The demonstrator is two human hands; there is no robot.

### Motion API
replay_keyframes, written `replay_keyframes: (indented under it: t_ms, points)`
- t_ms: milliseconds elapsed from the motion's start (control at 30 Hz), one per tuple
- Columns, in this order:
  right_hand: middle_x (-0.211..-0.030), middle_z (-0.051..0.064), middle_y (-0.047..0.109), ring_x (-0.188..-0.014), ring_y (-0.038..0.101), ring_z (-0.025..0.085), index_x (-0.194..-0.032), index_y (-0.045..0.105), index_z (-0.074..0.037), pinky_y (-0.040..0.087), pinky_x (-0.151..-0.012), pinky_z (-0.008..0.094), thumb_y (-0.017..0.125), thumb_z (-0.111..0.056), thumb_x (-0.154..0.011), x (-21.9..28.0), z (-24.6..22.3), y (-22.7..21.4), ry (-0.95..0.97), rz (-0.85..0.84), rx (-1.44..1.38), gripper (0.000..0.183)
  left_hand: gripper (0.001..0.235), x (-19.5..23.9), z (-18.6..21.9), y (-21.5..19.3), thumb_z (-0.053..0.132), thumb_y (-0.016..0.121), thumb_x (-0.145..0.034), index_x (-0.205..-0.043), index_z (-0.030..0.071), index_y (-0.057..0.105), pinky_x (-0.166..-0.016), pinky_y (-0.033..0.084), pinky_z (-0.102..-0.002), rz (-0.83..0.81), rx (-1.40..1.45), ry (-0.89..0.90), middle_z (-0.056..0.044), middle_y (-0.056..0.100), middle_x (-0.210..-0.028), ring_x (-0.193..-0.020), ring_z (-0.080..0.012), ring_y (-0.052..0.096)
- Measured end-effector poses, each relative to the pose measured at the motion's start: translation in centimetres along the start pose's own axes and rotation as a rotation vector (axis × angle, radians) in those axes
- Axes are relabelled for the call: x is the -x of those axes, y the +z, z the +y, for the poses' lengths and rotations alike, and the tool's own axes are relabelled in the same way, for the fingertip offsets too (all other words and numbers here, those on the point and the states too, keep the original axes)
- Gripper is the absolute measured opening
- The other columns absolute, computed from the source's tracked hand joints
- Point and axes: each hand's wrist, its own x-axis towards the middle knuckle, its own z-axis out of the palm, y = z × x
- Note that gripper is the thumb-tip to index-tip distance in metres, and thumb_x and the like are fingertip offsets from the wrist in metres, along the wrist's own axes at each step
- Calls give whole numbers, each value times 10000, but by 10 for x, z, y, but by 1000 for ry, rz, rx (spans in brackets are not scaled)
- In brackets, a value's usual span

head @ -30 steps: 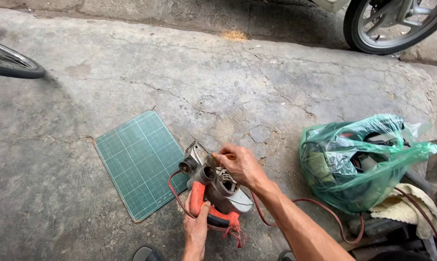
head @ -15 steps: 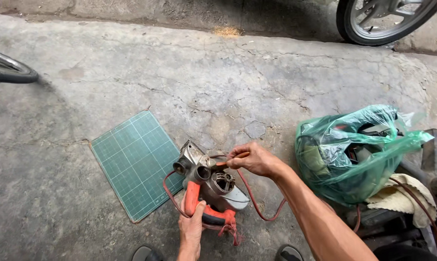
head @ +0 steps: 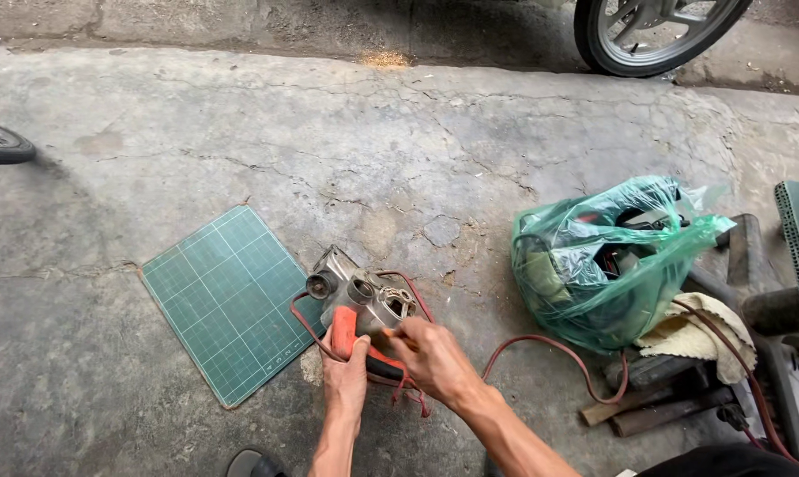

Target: The person disassembles a handheld power tool using a screwdriver, removes a circular vent cover, and then uses a brush to clean dust from the cover and the tool's interior. The person works at a cluttered workbench and later on the floor.

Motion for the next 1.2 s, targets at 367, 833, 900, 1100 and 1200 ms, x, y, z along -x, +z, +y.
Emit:
replay_keyframes:
  t_ms: [367,833,900,1100,1200]
  points:
    - [-920,23,649,-770,648,156,-1135,640,-105,589,-680,363,564,-161,-1037,39,-19,-19,-62,170,16,135,699,6,9,3,334,704,-796,-1458,265,492,-819,504,-353,-36,-116,-29,-18,684,-1211,-932,-186,634]
    - [-799,102,828,-720,736,129,-883,768,-70,546,-694,239,681,-68,-913,33,74,-4,496,301,-663,92,644,15,16,-5,112,686,-876,-1485,225,510,-708,568,-452,-79,186,-99,-101,673,-1216,-884,-233,619]
    - [-1067,26,818,-876,757,221,-981,751,-185,544,-818,353,615,-183,-908,38,114,7,365,375,-12,154,621,19,13,-12,178,709,-832,-1435,250,576,-688,589,-508,-27,128,-141,-55,666,-1156,-905,-236,624]
    - [-953,129,846,-889,768,186,-969,777,-59,614,-856,296,706,-20,-907,32,63,0,429,226,-784,101,360,12,-17,-35,196,793,-814,-1116,14,718,-707,627,-482,101,157,-275,-184,753,-855,-774,-295,715]
    - [-870,52,801,-456,529,76,-1152,754,-129,483,-394,233,465,-76,-1007,40,62,-18,505,71,-90,328,331,13,-19,-34,210,786,-809,-1102,63,736,-699,622,-481,93,120,-238,-131,728,-850,-782,-253,702]
